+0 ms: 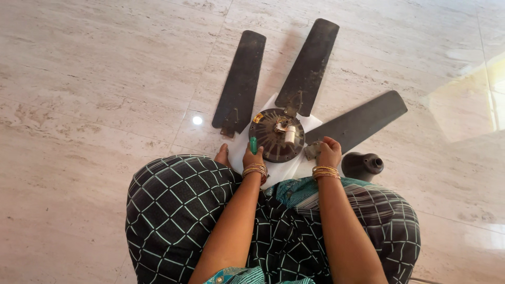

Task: The person sits on the floor and uses a green screwdriver to attach three fan blades to the fan motor hub. They align each blade and tighten the screws to secure it in place.

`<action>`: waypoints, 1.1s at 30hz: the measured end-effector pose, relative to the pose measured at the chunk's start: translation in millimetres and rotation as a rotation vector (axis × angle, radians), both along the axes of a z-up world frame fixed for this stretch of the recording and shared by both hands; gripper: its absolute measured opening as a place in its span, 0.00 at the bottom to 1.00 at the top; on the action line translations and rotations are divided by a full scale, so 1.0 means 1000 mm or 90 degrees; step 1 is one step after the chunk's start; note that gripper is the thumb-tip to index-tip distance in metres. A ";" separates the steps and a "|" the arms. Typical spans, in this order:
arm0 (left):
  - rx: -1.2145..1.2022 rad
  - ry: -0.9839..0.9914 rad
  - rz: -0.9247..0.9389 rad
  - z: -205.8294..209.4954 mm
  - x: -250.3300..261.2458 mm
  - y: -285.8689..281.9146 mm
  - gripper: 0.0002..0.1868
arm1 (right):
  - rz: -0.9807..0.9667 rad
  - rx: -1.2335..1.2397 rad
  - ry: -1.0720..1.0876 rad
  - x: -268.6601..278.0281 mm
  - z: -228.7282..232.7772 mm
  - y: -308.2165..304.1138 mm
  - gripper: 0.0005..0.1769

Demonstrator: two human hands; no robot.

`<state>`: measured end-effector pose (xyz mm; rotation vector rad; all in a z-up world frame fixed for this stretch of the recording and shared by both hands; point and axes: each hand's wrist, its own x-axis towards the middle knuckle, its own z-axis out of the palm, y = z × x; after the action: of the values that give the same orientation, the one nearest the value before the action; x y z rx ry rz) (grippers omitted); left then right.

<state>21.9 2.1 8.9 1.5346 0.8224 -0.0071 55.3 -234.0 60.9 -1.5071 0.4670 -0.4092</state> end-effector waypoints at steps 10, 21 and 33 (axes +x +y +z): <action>-0.047 -0.040 0.002 0.024 -0.005 0.011 0.33 | -0.039 0.181 0.330 0.019 -0.042 -0.028 0.25; 0.056 0.032 0.006 0.059 -0.004 0.017 0.22 | -0.139 0.300 0.317 -0.008 -0.061 0.035 0.26; 0.030 0.027 0.010 0.093 -0.011 0.016 0.23 | -0.284 0.634 0.263 0.020 -0.076 0.018 0.20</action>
<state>11.2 18.0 101.7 1.5775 0.8735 -0.0085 75.1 -216.2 -14.7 -0.4942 1.1438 -0.1446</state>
